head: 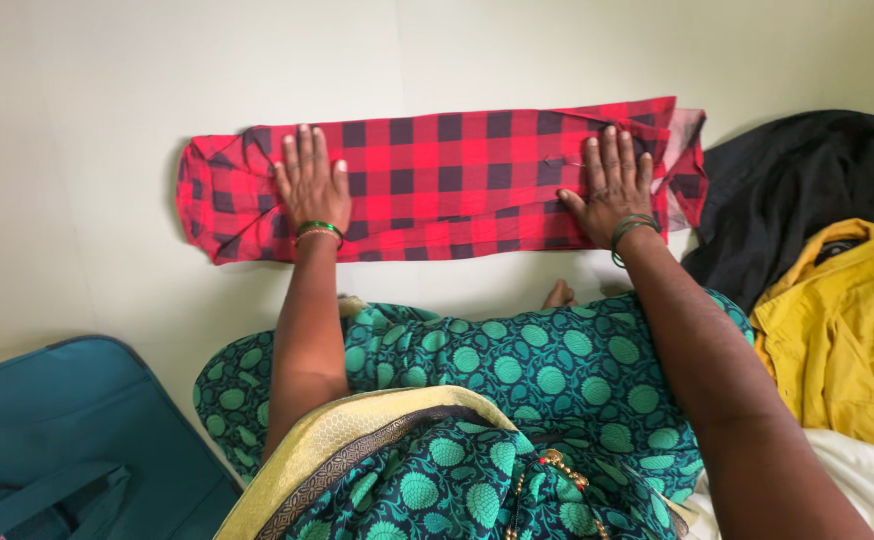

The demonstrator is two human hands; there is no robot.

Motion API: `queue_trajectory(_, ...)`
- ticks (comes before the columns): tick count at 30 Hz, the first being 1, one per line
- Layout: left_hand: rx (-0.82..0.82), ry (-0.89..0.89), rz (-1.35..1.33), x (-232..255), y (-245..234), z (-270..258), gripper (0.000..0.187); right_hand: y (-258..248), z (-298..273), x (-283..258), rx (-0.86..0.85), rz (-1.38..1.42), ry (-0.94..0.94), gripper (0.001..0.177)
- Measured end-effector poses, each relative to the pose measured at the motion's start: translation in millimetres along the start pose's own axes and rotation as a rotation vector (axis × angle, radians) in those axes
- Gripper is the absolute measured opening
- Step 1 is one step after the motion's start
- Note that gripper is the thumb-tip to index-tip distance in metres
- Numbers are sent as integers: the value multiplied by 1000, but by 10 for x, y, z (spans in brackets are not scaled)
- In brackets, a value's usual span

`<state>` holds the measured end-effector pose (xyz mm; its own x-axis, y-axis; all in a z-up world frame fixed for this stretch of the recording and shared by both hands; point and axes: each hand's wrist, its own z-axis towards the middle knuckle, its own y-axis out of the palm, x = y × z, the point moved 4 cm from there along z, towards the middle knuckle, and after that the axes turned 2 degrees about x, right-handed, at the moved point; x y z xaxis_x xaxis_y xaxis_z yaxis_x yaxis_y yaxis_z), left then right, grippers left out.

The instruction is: The person folds a red and black checkered shirt by hand, smoothing the fabric, folding in the sleeves, and then folding the body of the shirt into a square, ending with the collar at the top.

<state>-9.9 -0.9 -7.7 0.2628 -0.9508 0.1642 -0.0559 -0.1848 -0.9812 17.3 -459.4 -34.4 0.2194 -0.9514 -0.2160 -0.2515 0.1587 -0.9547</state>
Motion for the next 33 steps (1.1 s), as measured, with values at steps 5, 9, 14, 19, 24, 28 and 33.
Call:
queue_trajectory(5,-15,-132,-29,-402,-160,46,66,-47,8,-19,-20,9,13,96)
queue_trajectory(9,-16,-10,161,-366,-96,-128,68,-111,24,-62,-30,12,-13,95)
queue_trajectory(14,-58,134,49,-546,110,-474,67,-150,-1,-85,-51,24,17,96)
queue_trajectory(19,400,-158,-92,-1257,-2,-289,54,-161,-25,-122,-59,11,21,95)
queue_trajectory(24,579,-193,-353,-1715,-30,106,35,-142,-18,-102,-88,-2,46,95)
queue_trajectory(28,519,-124,-543,-1836,68,446,27,-166,-18,-117,-61,18,32,96)
queue_trajectory(33,507,-91,-637,-2065,127,634,6,-171,-32,-122,-73,4,36,96)
